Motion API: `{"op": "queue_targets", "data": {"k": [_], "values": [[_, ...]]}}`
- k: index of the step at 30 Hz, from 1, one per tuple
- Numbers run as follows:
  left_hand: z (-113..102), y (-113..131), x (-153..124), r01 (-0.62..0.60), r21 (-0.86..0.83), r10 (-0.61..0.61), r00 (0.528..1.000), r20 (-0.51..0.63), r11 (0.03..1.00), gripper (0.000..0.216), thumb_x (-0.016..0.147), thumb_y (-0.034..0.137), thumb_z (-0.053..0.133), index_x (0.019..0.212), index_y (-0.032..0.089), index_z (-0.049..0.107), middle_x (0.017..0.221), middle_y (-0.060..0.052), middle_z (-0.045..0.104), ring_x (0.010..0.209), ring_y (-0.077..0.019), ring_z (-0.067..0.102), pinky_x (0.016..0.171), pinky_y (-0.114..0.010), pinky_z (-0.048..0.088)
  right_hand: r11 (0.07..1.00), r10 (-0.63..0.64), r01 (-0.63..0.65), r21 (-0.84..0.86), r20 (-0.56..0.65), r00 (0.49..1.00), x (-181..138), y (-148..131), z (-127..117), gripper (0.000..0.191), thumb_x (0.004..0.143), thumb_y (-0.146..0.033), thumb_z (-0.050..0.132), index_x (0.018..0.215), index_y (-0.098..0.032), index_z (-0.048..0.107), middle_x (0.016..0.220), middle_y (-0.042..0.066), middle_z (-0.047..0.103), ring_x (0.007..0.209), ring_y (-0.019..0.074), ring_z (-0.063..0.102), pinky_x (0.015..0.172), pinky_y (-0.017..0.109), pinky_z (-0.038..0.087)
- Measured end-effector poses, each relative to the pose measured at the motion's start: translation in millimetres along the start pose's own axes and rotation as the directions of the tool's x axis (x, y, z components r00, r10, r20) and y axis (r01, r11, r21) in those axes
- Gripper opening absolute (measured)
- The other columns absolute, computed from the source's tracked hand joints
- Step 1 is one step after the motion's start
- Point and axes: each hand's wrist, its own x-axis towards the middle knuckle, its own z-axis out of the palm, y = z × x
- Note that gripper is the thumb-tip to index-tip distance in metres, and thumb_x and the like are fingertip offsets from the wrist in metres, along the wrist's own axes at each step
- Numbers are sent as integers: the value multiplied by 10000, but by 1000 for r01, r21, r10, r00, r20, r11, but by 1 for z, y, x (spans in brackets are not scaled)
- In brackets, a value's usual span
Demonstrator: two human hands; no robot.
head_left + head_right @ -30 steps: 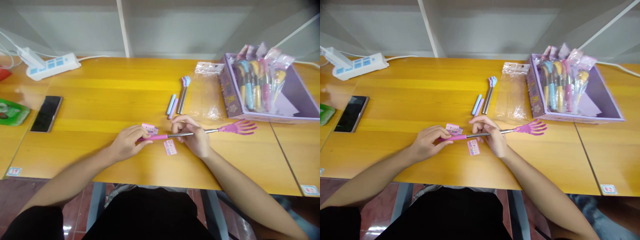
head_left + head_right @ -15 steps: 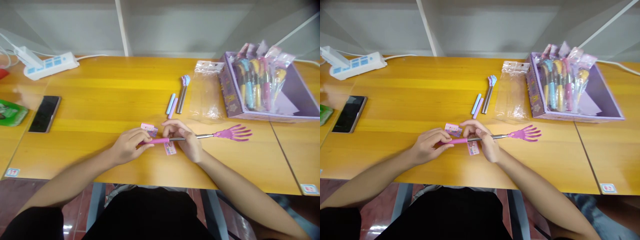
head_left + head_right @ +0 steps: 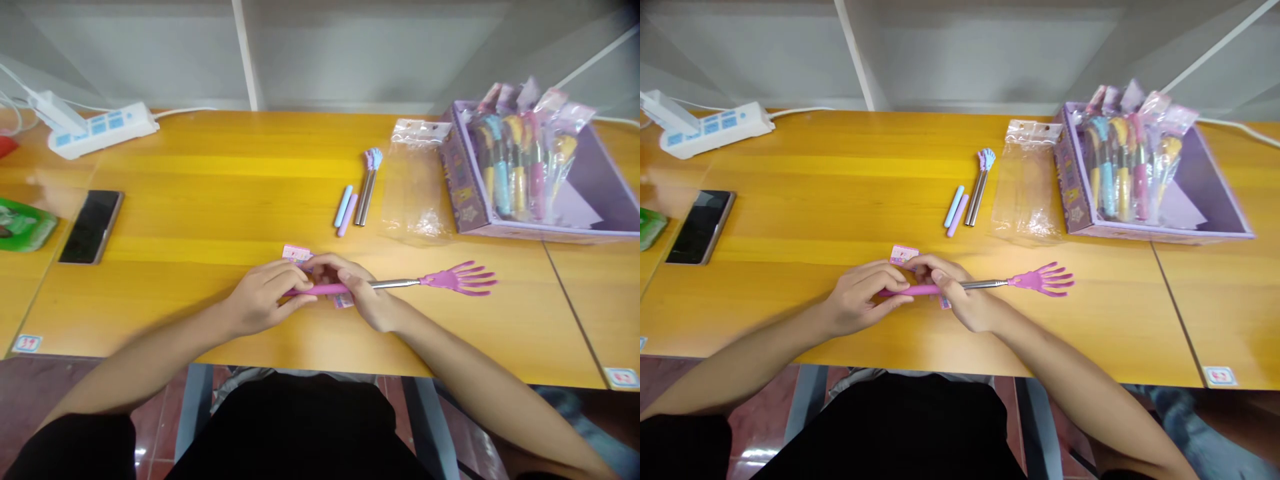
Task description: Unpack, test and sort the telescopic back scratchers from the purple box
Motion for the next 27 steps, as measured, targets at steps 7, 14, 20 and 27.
{"op": "queue_targets", "data": {"k": [7,14,20,27], "values": [[-10,-8,2,157,89,-162,985,54,984,170,1077,313,690,1198,196,709,1102,-75,835,993,-193,798,911,-339,633,977,-136,177,121,-292,947,10,-12,-21,497,1015,-669,602,1248,-247,720,897,26,557,685,164,471,603,311,421],[-8,-14,-1,207,48,-213,950,229,977,300,1113,380,618,1319,192,729,1319,-112,809,1192,-230,784,1043,-381,628,973,-181,222,58,-400,898,15,-8,-30,575,1093,-682,453,934,-240,786,841,56,527,707,182,495,551,309,407],[-8,-12,-4,242,66,-250,928,274,968,296,1130,355,575,1313,195,744,1292,-96,818,1161,-227,789,1001,-354,626,984,-145,171,51,-334,931,13,-5,-32,619,1087,-711,447,921,-238,810,874,72,566,730,193,526,570,325,438],[-7,-13,-3,255,45,-257,927,272,966,273,1123,351,592,1289,200,747,1203,-78,837,1053,-209,799,914,-324,617,987,-123,145,69,-260,958,11,-2,-32,575,1115,-636,438,965,-227,814,910,72,624,744,189,553,624,334,459]]}}
